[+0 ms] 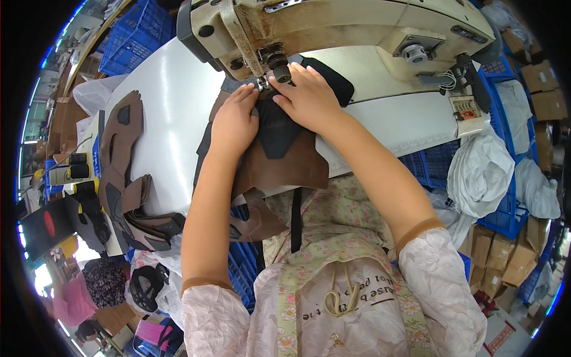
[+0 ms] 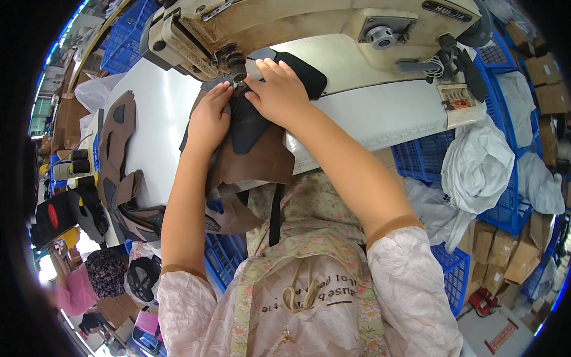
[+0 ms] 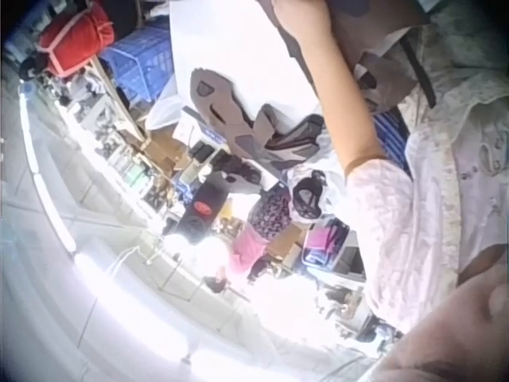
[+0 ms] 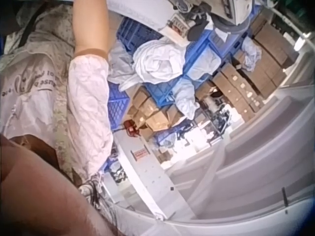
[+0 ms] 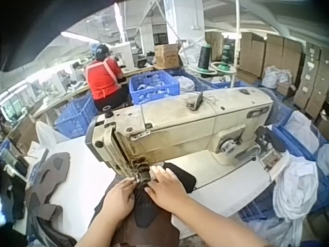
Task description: Stitch together various components of a shoe upper using an industrial sewing machine.
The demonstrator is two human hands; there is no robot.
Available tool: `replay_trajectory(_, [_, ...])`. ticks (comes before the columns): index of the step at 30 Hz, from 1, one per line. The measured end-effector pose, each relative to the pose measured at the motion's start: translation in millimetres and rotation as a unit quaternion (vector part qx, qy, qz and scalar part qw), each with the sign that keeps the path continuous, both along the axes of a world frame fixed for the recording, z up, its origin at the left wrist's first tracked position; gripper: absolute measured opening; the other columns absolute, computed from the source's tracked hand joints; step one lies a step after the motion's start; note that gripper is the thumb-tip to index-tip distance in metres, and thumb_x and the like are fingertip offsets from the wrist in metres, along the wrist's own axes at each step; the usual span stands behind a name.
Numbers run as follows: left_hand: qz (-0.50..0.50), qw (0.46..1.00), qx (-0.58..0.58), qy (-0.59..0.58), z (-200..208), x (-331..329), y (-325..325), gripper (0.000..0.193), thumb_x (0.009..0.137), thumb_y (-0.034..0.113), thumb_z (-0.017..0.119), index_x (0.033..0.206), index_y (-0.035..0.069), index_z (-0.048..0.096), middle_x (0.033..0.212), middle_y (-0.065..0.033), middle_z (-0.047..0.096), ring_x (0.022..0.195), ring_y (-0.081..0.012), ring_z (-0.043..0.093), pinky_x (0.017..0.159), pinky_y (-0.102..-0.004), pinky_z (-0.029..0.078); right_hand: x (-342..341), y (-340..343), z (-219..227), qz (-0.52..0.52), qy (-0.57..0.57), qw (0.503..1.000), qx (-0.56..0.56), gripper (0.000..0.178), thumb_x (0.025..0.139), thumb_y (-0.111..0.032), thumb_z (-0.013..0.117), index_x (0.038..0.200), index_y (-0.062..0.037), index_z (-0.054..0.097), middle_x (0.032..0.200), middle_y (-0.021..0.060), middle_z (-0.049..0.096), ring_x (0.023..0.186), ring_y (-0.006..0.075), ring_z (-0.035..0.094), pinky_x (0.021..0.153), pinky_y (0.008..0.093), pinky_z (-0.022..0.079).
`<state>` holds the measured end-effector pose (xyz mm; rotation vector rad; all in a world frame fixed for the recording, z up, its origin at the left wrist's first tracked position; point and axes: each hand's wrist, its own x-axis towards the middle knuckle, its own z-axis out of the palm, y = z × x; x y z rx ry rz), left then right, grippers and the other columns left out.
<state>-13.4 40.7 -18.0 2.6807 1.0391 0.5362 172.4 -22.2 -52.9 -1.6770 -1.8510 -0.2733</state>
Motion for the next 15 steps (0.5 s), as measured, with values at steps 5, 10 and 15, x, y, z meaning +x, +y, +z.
replay_trajectory(5, [0.003,1.000,-0.007,0.005,1.9,-1.1,2.1,0.046,0.080,-0.001,0.050,0.123,0.002,0.063,0.135,-0.0133,0.058,0.131,-0.0273,0.050,0.108,-0.0377,0.041,0.5,1.2,3.7,0.012,-0.006,1.000,-0.017,0.038,0.093,-0.035,0.060,0.127,-0.0170,0.064,0.126,0.0227,0.057,0.126,0.0350,0.050,0.107,0.0468,0.038])
replay_trajectory(10, [-0.004,1.000,-0.016,0.000,2.4,-5.2,3.2,0.042,0.084,0.000,0.051,0.124,0.002,0.063,0.135,-0.0137,0.058,0.131,-0.0274,0.050,0.109,-0.0373,0.040,-0.3,0.3,3.0,0.005,-0.006,1.000,-0.007,0.037,0.092,-0.034,0.061,0.126,-0.0186,0.065,0.125,0.0205,0.058,0.125,0.0345,0.051,0.106,0.0466,0.039])
replay_trajectory(15, [-0.043,0.997,-0.063,-0.020,7.7,-28.5,3.5,0.041,0.087,0.005,0.057,0.127,0.004,0.062,0.141,-0.0157,0.053,0.134,-0.0316,0.046,0.111,-0.0397,0.038,-1.9,-0.6,8.9,0.023,0.043,0.999,-0.018,0.044,0.086,-0.042,0.068,0.118,-0.0113,0.068,0.125,0.0188,0.054,0.121,0.0357,0.051,0.104,0.0455,0.040])
